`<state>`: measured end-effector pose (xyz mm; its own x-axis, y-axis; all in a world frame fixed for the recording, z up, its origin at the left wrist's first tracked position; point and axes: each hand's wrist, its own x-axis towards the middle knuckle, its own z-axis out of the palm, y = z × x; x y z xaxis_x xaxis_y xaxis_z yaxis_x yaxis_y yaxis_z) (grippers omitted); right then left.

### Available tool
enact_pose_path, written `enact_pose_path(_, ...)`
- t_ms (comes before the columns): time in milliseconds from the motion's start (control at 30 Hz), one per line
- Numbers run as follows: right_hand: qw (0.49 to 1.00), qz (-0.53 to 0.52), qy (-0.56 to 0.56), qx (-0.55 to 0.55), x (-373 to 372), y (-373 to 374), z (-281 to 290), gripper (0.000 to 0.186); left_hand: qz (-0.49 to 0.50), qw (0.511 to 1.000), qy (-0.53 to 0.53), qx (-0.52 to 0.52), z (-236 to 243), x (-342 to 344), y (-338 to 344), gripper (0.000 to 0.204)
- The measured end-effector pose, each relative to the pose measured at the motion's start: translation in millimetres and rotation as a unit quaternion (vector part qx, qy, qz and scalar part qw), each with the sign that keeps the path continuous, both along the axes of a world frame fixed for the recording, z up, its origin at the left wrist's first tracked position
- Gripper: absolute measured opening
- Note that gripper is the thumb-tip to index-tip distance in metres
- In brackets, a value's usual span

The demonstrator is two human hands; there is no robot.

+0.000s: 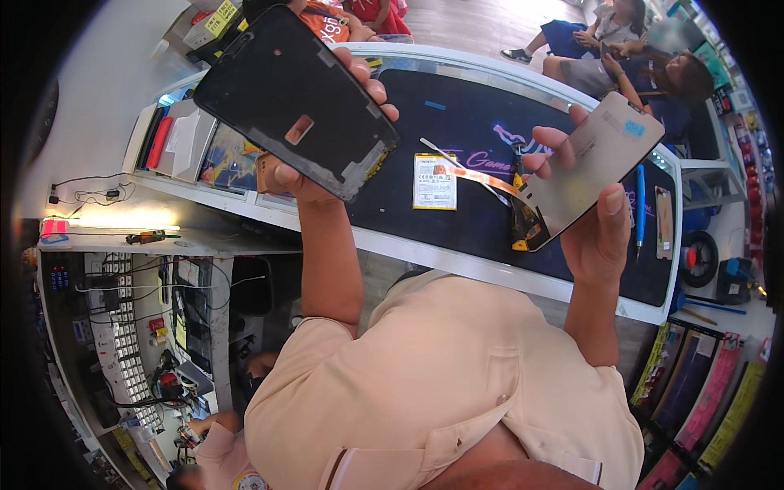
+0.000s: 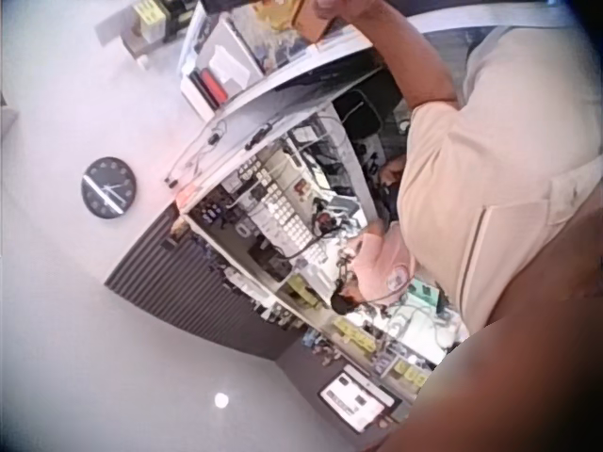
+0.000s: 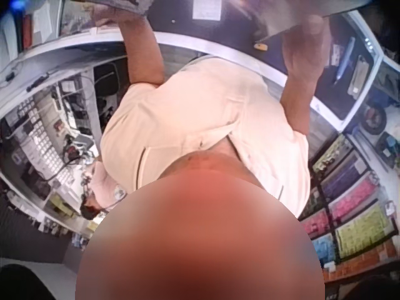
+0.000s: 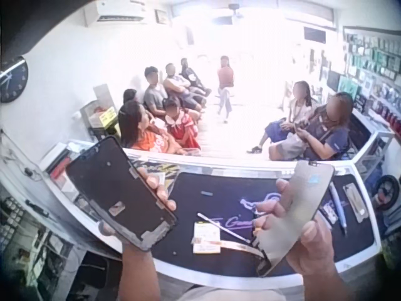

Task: The person disassembles a smartphone, removes the back cover, and detaches internal ribbon cables. They then place a new battery into the chassis, reconnect the cables, and use a heat gun and screwdriver to reassemble the device.

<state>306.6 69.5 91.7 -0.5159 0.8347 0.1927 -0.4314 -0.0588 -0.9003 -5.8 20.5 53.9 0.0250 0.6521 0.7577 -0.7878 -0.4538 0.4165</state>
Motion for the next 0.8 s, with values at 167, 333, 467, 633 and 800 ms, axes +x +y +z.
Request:
enact_pose_path(167,0.998,0.021,0.044,0.036,-21,4,14,0.102,-0.029,0.999,-0.027,-0.029,-6,19,2,0.118)
enact_pose_path(333,0.996,0.039,0.060,0.061,-45,8,13,0.085,0.064,0.993,0.032,-0.093,-3,31,-4,0.109)
enact_pose_path(467,0.997,0.044,0.049,0.049,-51,5,7,0.082,0.107,0.980,0.047,-0.162,-3,37,-9,0.114)
enact_pose_path(633,0.986,-0.011,-0.026,0.162,-53,8,13,0.088,0.166,0.962,0.099,-0.195,-6,48,-11,0.104)
enact_pose_path(800,0.975,-0.023,-0.121,0.183,-54,6,39,0.095,0.160,0.940,0.127,-0.273,-7,68,-20,0.099)
